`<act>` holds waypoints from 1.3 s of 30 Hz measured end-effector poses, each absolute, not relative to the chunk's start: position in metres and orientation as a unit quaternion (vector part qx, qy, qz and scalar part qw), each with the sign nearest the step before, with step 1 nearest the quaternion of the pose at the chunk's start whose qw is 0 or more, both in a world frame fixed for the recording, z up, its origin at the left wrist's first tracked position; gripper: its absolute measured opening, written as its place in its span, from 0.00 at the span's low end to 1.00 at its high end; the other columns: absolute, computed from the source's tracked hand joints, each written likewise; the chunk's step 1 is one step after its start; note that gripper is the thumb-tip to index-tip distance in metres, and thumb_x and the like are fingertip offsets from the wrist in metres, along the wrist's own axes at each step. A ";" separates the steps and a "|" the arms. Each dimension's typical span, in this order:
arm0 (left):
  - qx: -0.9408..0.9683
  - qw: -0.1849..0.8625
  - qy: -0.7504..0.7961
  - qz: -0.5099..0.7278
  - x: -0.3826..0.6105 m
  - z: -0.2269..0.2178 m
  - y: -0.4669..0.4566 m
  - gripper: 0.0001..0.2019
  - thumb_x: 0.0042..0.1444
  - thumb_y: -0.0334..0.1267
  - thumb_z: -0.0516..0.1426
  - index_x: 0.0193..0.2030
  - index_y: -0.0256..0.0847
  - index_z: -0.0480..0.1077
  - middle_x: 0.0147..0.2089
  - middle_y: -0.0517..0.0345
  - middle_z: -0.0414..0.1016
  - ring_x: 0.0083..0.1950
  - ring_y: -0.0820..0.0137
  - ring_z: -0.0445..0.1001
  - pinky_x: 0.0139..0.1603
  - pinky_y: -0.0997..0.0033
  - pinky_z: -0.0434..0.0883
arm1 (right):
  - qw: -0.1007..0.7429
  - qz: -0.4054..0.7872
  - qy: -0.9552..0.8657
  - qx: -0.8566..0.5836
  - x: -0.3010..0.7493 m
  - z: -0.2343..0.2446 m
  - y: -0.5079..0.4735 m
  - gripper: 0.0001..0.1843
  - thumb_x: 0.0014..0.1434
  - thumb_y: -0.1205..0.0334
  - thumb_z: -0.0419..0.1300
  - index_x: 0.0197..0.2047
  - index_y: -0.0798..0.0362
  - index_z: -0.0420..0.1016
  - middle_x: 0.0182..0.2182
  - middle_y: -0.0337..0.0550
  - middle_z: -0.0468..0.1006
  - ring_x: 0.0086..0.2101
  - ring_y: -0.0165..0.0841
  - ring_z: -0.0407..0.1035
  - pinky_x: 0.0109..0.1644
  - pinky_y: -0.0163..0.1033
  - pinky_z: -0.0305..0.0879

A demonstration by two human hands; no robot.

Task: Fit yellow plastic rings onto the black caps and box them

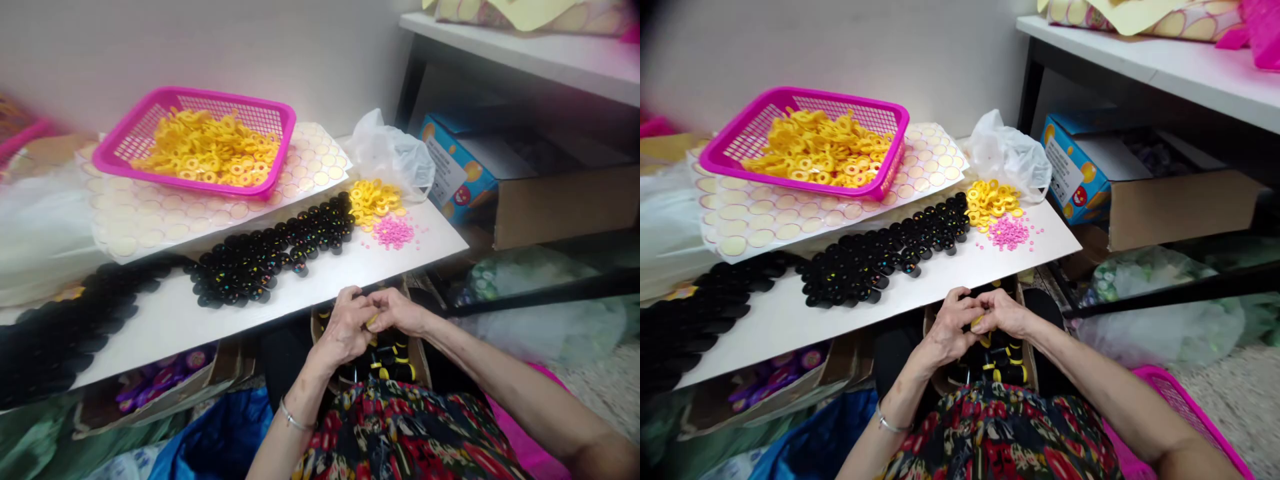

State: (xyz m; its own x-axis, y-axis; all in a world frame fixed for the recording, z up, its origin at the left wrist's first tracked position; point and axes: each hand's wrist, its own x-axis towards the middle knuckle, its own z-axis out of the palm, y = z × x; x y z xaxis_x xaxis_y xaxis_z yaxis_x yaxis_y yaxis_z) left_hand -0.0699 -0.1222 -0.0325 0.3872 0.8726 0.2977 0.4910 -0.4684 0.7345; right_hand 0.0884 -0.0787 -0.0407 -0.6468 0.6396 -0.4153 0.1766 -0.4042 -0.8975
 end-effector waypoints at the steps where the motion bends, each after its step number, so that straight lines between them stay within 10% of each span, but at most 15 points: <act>1: 0.777 0.266 0.444 0.357 -0.078 -0.030 -0.123 0.09 0.44 0.30 0.59 0.34 0.43 0.74 0.36 0.56 0.74 0.42 0.66 0.67 0.51 0.60 0.64 | 0.156 0.693 -0.581 -0.397 0.086 -0.046 -0.082 0.17 0.41 0.64 0.63 0.37 0.58 0.72 0.28 0.39 0.72 0.27 0.30 0.67 0.31 0.36 0.65; 11: 0.383 -0.012 0.807 0.450 -0.137 -0.049 -0.094 0.20 0.43 0.50 0.60 0.40 0.39 0.71 0.29 0.62 0.66 0.25 0.74 0.62 0.31 0.71 0.64 | 0.078 0.125 -0.935 -0.322 0.068 -0.062 -0.113 0.16 0.54 0.59 0.59 0.45 0.57 0.67 0.40 0.52 0.70 0.41 0.41 0.63 0.43 0.44 0.63; 21: 0.431 0.043 0.772 0.466 -0.130 -0.053 -0.079 0.17 0.44 0.50 0.60 0.37 0.40 0.74 0.28 0.62 0.69 0.25 0.74 0.62 0.31 0.73 0.62 | 0.328 0.058 -0.713 -0.618 0.116 -0.024 0.039 0.13 0.59 0.63 0.48 0.32 0.53 0.73 0.31 0.44 0.71 0.32 0.33 0.64 0.36 0.36 0.58; 32: 0.516 0.135 0.692 0.487 -0.113 -0.056 -0.075 0.14 0.45 0.46 0.61 0.37 0.41 0.72 0.30 0.63 0.66 0.24 0.77 0.59 0.27 0.75 0.61 | 0.257 0.175 -0.784 -0.537 0.134 -0.027 0.094 0.10 0.52 0.57 0.58 0.29 0.52 0.77 0.28 0.40 0.70 0.33 0.32 0.63 0.35 0.35 0.55; 39: 0.512 0.160 0.697 0.476 -0.105 -0.059 -0.069 0.14 0.44 0.46 0.60 0.37 0.41 0.74 0.25 0.64 0.65 0.23 0.77 0.59 0.26 0.76 0.60 | 0.170 0.053 -0.855 -0.487 0.120 -0.022 0.080 0.11 0.56 0.66 0.51 0.26 0.54 0.72 0.31 0.45 0.70 0.36 0.35 0.60 0.37 0.39 0.53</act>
